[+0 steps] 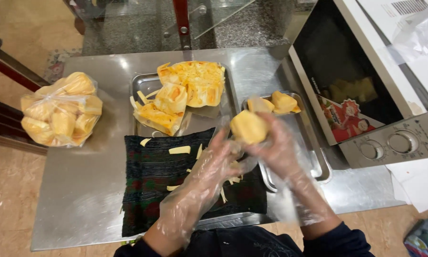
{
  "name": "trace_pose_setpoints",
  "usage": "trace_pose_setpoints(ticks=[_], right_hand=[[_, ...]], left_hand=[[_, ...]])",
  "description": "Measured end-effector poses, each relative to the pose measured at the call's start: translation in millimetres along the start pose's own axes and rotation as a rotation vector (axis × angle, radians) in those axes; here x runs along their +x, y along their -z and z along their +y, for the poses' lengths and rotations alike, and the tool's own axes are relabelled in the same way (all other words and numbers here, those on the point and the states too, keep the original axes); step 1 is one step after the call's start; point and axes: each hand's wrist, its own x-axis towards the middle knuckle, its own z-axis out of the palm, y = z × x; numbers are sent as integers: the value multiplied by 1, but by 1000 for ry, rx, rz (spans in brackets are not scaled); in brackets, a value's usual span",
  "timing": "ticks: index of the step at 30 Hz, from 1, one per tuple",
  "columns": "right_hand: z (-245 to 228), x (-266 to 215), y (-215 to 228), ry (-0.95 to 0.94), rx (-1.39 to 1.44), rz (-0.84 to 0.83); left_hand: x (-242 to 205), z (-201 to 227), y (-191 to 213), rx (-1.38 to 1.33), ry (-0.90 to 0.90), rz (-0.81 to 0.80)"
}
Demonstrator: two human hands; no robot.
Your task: Shredding jackfruit pieces into smaller strips by hand on a stainless steel table
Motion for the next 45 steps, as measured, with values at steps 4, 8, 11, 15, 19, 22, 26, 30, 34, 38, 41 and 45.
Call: trace_pose_setpoints(ticks=[4, 8, 11, 15, 19, 22, 26, 30, 34, 38, 41, 45], right_hand=[[-37, -2, -36, 202, -223, -59], [-93, 4, -25, 44, -247, -342], [-138, 14, -23, 47, -222, -358], [-128, 14, -25, 363, -250, -132], [-53, -12, -25, 232, -71, -45], [-81, -5, -12, -176, -8, 34], [-100, 6, -4, -519, 39, -114], [-123, 18, 2, -526, -77, -318], [-128, 19, 5, -500, -76, -331], [-115, 17, 6, -423, -28, -308], [-103, 12, 0, -366, -5, -317], [-101, 11, -10, -231, 26, -391]], left_hand=[[54, -77, 106, 61, 27, 28], [19, -4, 43, -352, 218, 426], [19, -5, 39, -498, 244, 480], [11, 26, 20, -562, 145, 646], [14, 18, 77, -687, 206, 589], [14, 19, 80, -752, 221, 564], [13, 18, 84, -764, 250, 545], [8, 22, 81, -769, 266, 487], [3, 24, 79, -717, 268, 466], [0, 39, 63, -651, 213, 432], [-7, 51, 43, -522, 155, 391], [-13, 39, 43, -246, 87, 328]])
